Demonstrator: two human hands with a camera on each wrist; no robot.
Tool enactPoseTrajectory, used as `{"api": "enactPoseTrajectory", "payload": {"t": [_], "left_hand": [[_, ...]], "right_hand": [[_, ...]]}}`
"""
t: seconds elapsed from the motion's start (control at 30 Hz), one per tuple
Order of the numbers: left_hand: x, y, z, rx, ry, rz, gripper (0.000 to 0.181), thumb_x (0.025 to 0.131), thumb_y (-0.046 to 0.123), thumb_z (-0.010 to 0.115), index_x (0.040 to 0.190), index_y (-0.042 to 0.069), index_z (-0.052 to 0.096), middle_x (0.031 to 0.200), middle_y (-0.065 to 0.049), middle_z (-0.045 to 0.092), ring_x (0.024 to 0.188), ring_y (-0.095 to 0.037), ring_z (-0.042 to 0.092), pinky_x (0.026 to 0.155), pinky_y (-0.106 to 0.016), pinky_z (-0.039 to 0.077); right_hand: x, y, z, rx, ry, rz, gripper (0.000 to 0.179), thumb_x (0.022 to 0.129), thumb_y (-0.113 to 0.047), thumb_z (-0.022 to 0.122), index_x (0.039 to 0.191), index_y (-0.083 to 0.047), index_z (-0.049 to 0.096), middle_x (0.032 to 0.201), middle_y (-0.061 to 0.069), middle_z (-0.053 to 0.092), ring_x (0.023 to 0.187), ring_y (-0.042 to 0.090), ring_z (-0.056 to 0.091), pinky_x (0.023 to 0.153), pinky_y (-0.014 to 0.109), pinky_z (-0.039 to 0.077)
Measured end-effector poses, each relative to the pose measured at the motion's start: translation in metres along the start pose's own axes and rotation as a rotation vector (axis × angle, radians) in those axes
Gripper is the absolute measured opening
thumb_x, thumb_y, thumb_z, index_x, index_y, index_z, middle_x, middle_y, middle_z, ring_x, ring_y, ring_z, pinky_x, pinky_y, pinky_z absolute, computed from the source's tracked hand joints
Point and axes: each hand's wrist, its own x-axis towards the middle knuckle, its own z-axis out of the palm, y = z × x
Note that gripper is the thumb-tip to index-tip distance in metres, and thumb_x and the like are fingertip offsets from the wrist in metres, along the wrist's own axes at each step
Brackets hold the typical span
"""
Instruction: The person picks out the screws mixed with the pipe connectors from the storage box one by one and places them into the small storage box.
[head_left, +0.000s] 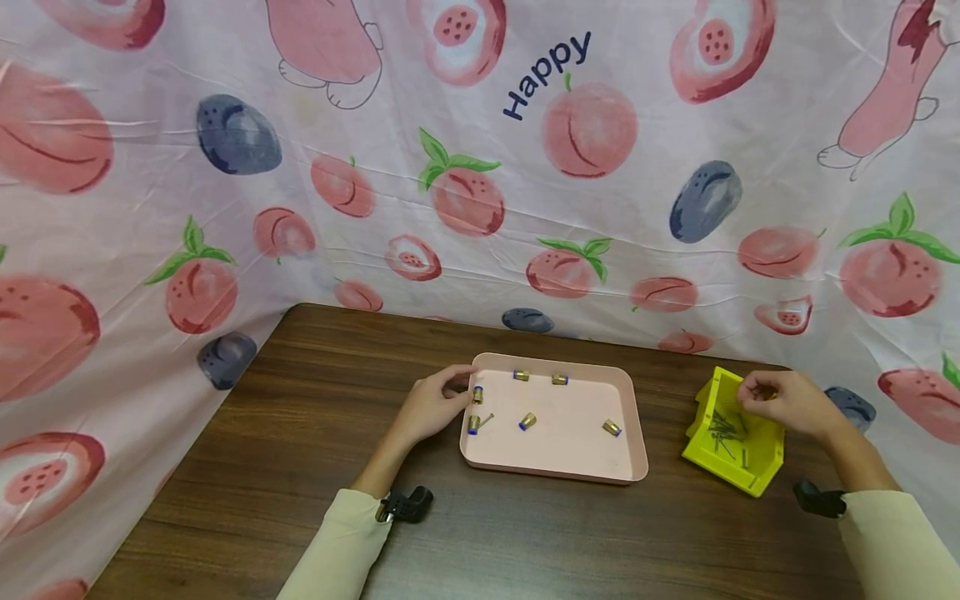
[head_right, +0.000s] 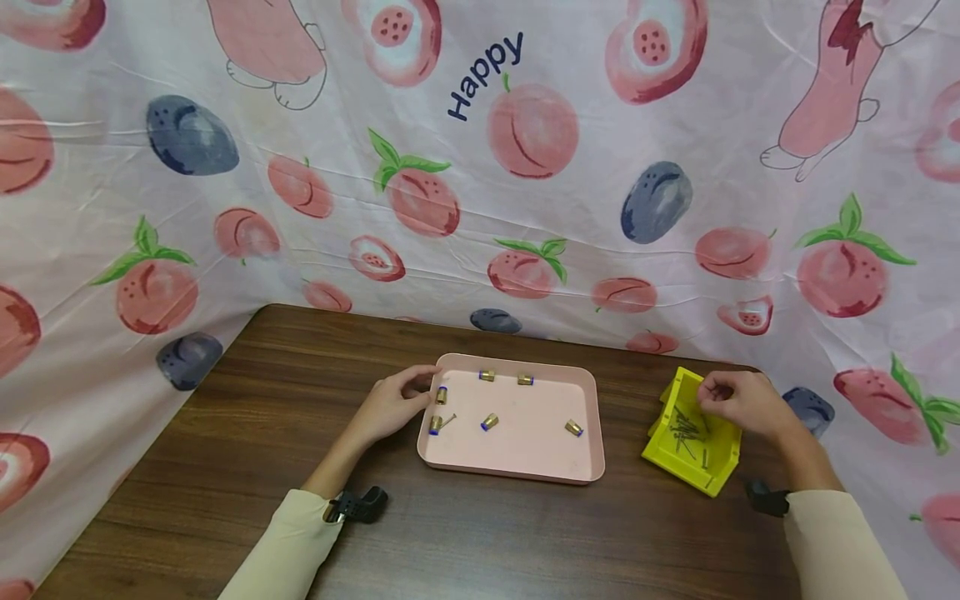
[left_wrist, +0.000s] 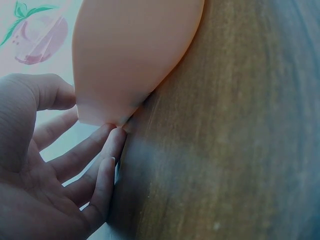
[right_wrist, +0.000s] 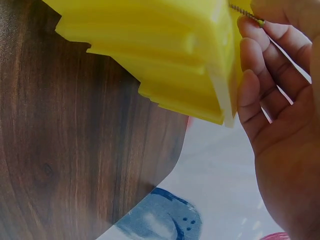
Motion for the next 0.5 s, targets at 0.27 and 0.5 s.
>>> {"api": "enactPoseTrajectory", "payload": {"t": [0.27, 0.5], "left_hand": [[-0.0005, 0.0004, -0.0003, -0.001, -0.006, -0.006, 0.043, 0.098, 0.028, 0.076, 0.141, 0.028, 0.075, 0.122, 0.003, 0.08, 0.092, -0.011, 0.075, 0.088, -0.042, 0.061], [-0.0005, -0.0001, -0.0007, -0.017, -0.006, -0.009, 0.043, 0.098, 0.028, 0.076, 0.141, 0.028, 0.075, 0.122, 0.003, 0.08, 0.092, -0.011, 0.075, 0.088, -0.042, 0.061]], "right_hand": [[0.0009, 0.0017, 0.0013, -0.005, 0.007, 0.013, 0.005, 0.095, -0.007, 0.079, 0.094, -0.007, 0.075, 0.089, -0.001, 0.068, 0.077, 0.007, 0.057, 0.07, 0.026, 0.051], [0.0045, -0.0021, 0.0015, -0.024, 0.058, -0.022, 0.007, 0.095, -0.009, 0.081, 0.093, -0.011, 0.074, 0.087, -0.003, 0.067, 0.076, 0.006, 0.056, 0.069, 0.024, 0.051]]}}
